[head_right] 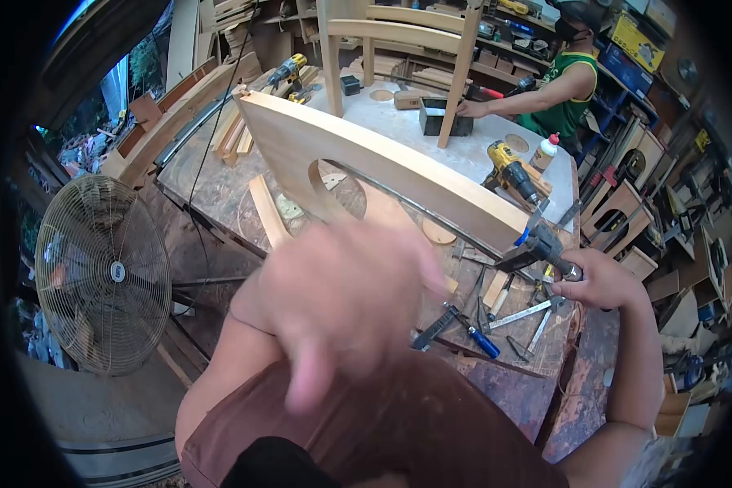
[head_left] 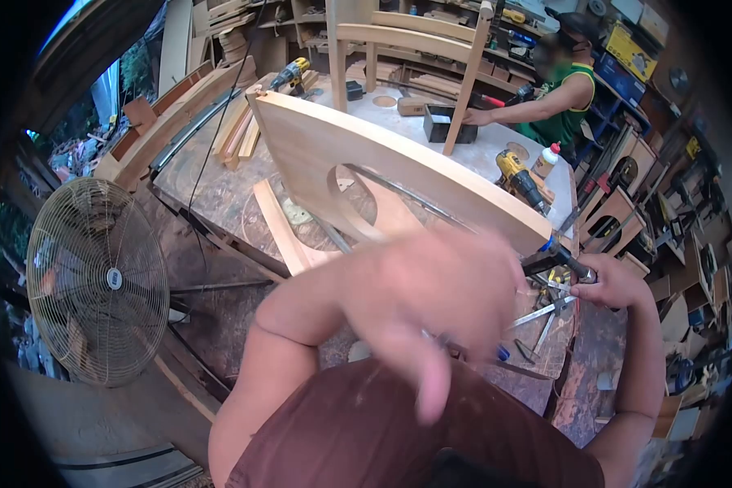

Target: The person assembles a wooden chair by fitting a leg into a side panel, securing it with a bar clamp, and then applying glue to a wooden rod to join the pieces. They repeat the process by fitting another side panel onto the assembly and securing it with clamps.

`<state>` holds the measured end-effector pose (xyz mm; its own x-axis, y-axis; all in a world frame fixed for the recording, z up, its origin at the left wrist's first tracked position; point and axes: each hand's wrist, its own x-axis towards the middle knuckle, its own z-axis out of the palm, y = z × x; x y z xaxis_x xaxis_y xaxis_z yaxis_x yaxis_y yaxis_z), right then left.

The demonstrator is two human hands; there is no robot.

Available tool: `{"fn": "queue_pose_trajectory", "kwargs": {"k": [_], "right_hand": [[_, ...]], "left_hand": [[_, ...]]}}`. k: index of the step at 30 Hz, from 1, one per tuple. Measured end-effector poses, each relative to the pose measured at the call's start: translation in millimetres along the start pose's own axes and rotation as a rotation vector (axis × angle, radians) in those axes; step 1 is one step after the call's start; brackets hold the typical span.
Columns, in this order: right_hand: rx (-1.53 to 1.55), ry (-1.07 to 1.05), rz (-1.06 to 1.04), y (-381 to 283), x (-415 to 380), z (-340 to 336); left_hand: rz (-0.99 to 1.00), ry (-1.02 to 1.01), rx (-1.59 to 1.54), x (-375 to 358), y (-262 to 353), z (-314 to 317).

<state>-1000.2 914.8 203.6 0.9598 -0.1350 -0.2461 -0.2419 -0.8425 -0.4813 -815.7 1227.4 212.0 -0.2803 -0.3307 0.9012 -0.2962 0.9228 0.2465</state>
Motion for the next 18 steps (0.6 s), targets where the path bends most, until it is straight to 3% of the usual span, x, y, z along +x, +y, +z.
{"fn": "queue_pose_trajectory", "kwargs": {"k": [2, 3, 6, 8, 11, 13, 18], "right_hand": [[0.228, -0.333, 0.134, 7, 9, -16], [0.225, -0.311, 0.134, 9, 13, -22], [0.453, -0.676, 0.204, 21, 29, -27], [0.332, -0.595, 0.212, 8, 31, -32], [0.126, -0.436, 0.332, -10, 23, -27], [-0.118, -0.22, 0.183, -15, 15, -19], [-0.129, -0.109, 0.076, -9, 4, -1]], "left_hand": [[-0.237, -0.02, 0.634, -23, -22, -55], [-0.371, -0.091, 0.949, -35, -32, -82], [-0.428, -0.119, 1.145, -74, -57, -137], [-0.72, -0.394, 1.17, -84, -66, -160], [-0.803, -0.351, 1.275, -87, -86, -159], [-0.71, -0.309, 1.311, -93, -90, -158], [-0.703, -0.261, 1.366, -96, -78, -151]]}}
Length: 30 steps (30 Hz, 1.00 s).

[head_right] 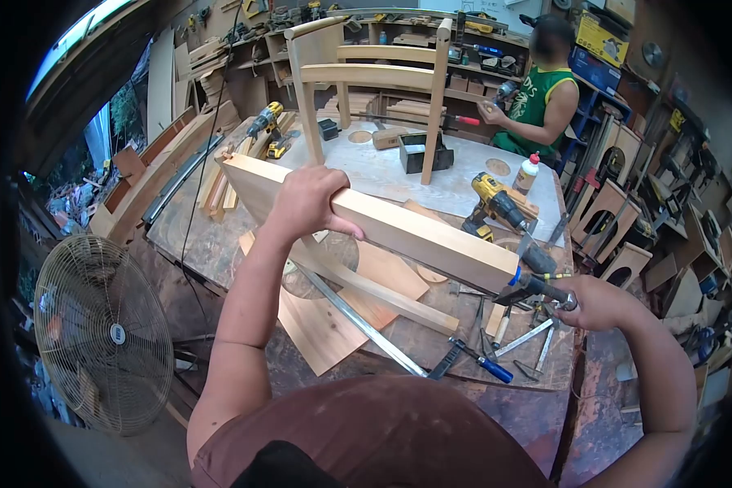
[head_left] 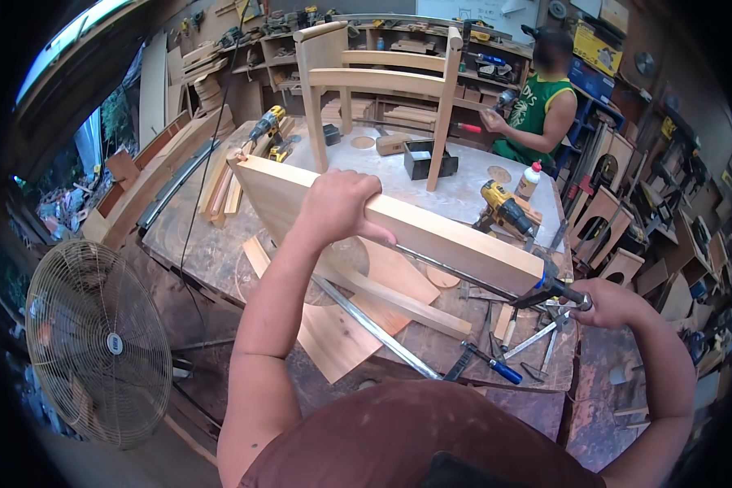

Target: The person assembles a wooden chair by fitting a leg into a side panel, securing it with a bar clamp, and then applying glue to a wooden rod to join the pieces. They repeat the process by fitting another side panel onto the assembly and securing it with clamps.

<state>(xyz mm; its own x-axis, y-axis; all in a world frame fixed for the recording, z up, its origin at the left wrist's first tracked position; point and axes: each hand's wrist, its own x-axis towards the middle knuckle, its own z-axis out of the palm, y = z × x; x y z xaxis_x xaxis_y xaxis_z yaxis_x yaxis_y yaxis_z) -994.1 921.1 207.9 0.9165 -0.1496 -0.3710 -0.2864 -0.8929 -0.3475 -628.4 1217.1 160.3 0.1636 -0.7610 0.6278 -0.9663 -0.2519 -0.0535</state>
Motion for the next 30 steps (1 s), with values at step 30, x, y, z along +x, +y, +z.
{"fn": "queue_pose_trajectory", "kwargs": {"k": [30], "right_hand": [[0.216, -0.313, 0.229, 7, -5, -16]], "left_hand": [[-0.012, 0.012, -0.019, 1, 7, -3]]}}
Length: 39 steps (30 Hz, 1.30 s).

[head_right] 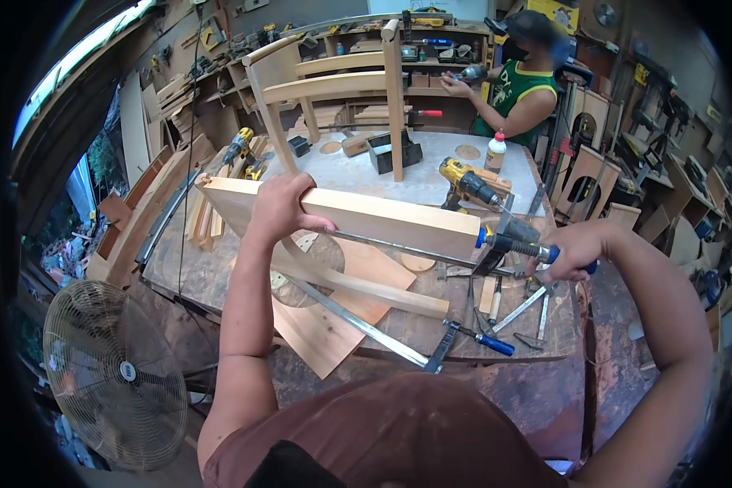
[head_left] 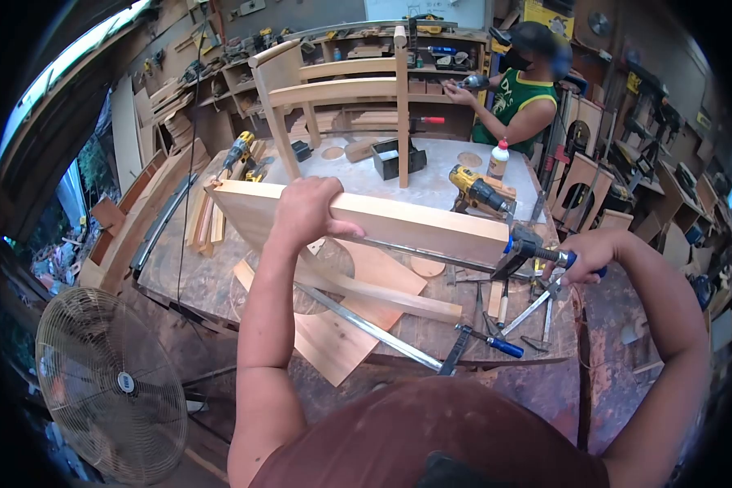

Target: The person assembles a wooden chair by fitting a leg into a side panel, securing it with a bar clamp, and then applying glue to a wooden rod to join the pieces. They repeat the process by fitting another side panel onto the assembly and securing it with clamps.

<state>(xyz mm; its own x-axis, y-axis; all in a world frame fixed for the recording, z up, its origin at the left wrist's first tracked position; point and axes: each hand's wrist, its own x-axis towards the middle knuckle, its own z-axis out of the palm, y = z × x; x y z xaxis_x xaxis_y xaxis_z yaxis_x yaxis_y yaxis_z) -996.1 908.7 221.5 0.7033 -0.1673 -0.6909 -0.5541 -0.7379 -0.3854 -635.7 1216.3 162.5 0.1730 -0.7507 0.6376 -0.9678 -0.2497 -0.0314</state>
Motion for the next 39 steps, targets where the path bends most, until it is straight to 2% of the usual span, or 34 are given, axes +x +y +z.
{"fn": "queue_pose_trajectory", "kwargs": {"k": [1, 2, 3, 9, 11, 12, 13, 15, 16, 17, 19, 20, 22, 26, 29, 31, 33, 34, 35, 37, 39], "right_hand": [[0.005, -0.031, 0.036, -1, 1, -5], [-0.052, 0.074, 0.041, 1, 0, 0], [-0.176, 0.187, -0.115, 17, 6, 5], [-0.21, 0.308, -0.177, 20, 3, 29], [-0.43, 0.656, -0.163, 12, -2, 40], [-0.463, 0.716, 0.077, -2, -5, 48], [-0.46, 0.717, 0.077, -1, -4, 53], [-0.483, 1.01, 0.133, 3, 5, 67], [-0.516, 1.093, 0.05, 10, 9, 70], [-0.518, 1.086, 0.046, 14, 6, 66], [-0.559, 0.807, -0.132, 17, -3, 50], [-0.565, 0.799, -0.145, 14, -6, 33], [0.028, -0.025, 0.022, 7, -12, 0], [0.0, -0.016, 0.088, 6, -7, 3], [-0.177, 0.296, -0.171, 19, -6, 20], [-0.174, 0.322, -0.11, 13, -15, 31], [-0.252, 0.615, -0.15, 9, -15, 47], [-0.427, 0.76, -0.084, 5, -16, 56], [-0.42, 0.752, -0.084, 3, -11, 61], [-0.532, 1.037, 0.122, 9, -1, 72], [-0.546, 0.992, 0.125, 12, -1, 70]], "left_hand": [[-0.006, 0.0, 0.005, 1, -1, 0], [-0.005, 0.021, 0.007, 3, -4, 1], [-0.008, 0.018, -0.001, 3, -6, 3], [-0.029, -0.043, -0.031, -6, 0, -4], [-0.009, -0.012, -0.04, -1, -1, -5], [-0.018, -0.039, -0.04, -1, 1, -4], [-0.022, -0.059, -0.035, 1, 1, -5], [-0.006, -0.026, -0.032, 3, -2, -3], [-0.002, 0.0, -0.036, 0, -1, -1], [-0.009, -0.004, -0.037, -1, -1, -1], [0.01, 0.014, -0.035, -2, -1, -3], [-0.004, 0.012, -0.028, -3, -1, -4], [-0.008, -0.01, -0.041, -3, 0, -5], [-0.001, -0.016, -0.052, 1, 0, -5], [0.012, -0.011, -0.052, -1, -4, -3], [-0.003, -0.025, -0.05, -4, 1, -8], [-0.029, -0.042, -0.042, -7, 3, -12], [-0.038, -0.047, -0.029, -3, 3, -11], [-0.041, -0.058, -0.021, 0, 3, -10], [-0.016, -0.064, -0.047, 2, -1, -3], [0.022, 0.009, -0.022, 3, -7, 6]]}}
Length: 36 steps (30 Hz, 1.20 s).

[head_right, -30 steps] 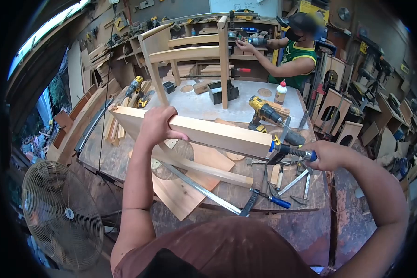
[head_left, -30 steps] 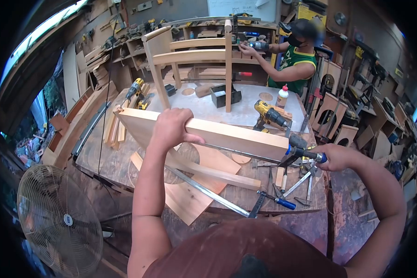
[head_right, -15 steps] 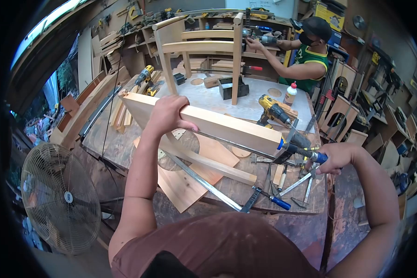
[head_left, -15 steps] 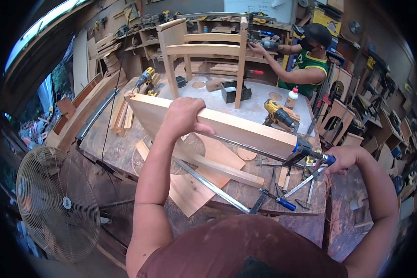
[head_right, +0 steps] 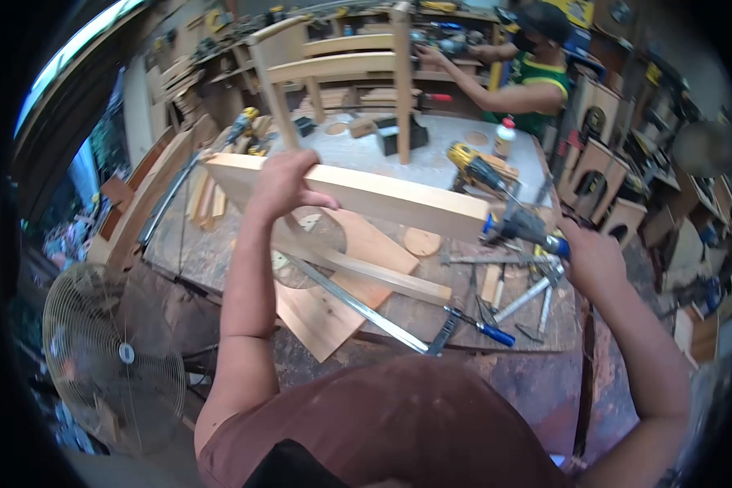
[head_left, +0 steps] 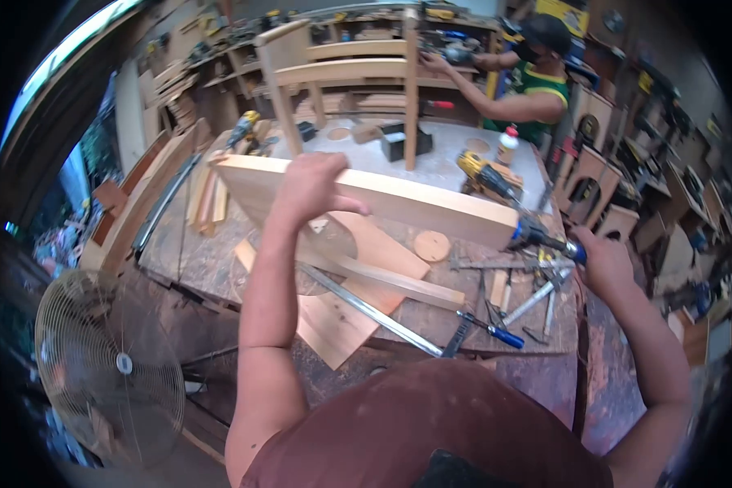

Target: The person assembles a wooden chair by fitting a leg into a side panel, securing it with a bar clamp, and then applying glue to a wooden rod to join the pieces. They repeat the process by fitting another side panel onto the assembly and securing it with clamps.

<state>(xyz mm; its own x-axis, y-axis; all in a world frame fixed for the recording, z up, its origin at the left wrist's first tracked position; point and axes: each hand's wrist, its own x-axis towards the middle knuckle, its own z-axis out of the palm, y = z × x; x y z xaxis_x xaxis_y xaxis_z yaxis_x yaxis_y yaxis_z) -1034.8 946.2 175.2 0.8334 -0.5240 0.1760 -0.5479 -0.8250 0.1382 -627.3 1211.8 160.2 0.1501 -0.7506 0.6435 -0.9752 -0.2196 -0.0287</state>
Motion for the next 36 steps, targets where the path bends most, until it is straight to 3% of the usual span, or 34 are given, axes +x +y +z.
{"fn": "queue_pose_trajectory", "kwargs": {"k": [2, 4, 6, 9, 11, 12, 13, 15, 17, 19, 23, 28, 30, 31, 32, 34, 36], "right_hand": [[0.225, -0.19, -0.103, 13, 9, -12], [0.439, -0.552, -0.267, 38, 33, -17], [0.582, -0.901, -0.052, 30, 44, -36], [0.493, -0.894, -0.07, 32, 41, -31], [0.496, -0.514, -0.319, 33, 33, -18], [0.504, -0.524, -0.327, 29, 27, -15], [0.442, -0.504, -0.265, 26, 23, -17], [0.401, -0.387, -0.243, 23, 15, -18], [0.427, -0.364, -0.179, 13, 9, -22], [0.279, -0.189, -0.136, 6, 0, -16], [0.101, 0.122, -0.01, -4, -10, 6], [0.227, -0.125, -0.215, 17, 9, -24], [0.651, -0.859, -0.076, 24, 28, -45], [0.732, -0.977, -0.06, 30, 34, -40], [0.719, -0.973, -0.06, 36, 36, -32], [0.568, -0.621, -0.361, 43, 31, -14], [0.478, -0.522, -0.331, 39, 17, -8]], "left_hand": [[-0.041, -0.057, 0.035, 1, 4, -3], [-0.012, -0.049, 0.03, 0, 5, -2], [-0.018, -0.078, -0.01, 2, 7, -3], [0.063, -0.157, -0.102, 17, 30, -4], [0.108, -0.214, -0.183, 33, 64, 1], [0.137, -0.269, -0.254, 39, 87, 3], [0.143, -0.386, -0.284, 47, 114, 0], [0.382, -0.182, -0.428, 56, 160, 25], [0.465, -0.31, -0.378, 69, 200, 32], [0.445, -0.442, -0.25, 80, 219, 37], [0.433, -0.453, -0.208, 84, 218, 35], [0.409, -0.451, -0.214, 82, 218, 37], [0.39, -0.438, -0.237, 79, 220, 35], [0.387, -0.428, -0.238, 78, 220, 34], [0.381, -0.434, -0.237, 77, 220, 32], [0.367, -0.421, -0.237, 79, 218, 31], [0.368, -0.426, -0.24, 79, 218, 32]]}}
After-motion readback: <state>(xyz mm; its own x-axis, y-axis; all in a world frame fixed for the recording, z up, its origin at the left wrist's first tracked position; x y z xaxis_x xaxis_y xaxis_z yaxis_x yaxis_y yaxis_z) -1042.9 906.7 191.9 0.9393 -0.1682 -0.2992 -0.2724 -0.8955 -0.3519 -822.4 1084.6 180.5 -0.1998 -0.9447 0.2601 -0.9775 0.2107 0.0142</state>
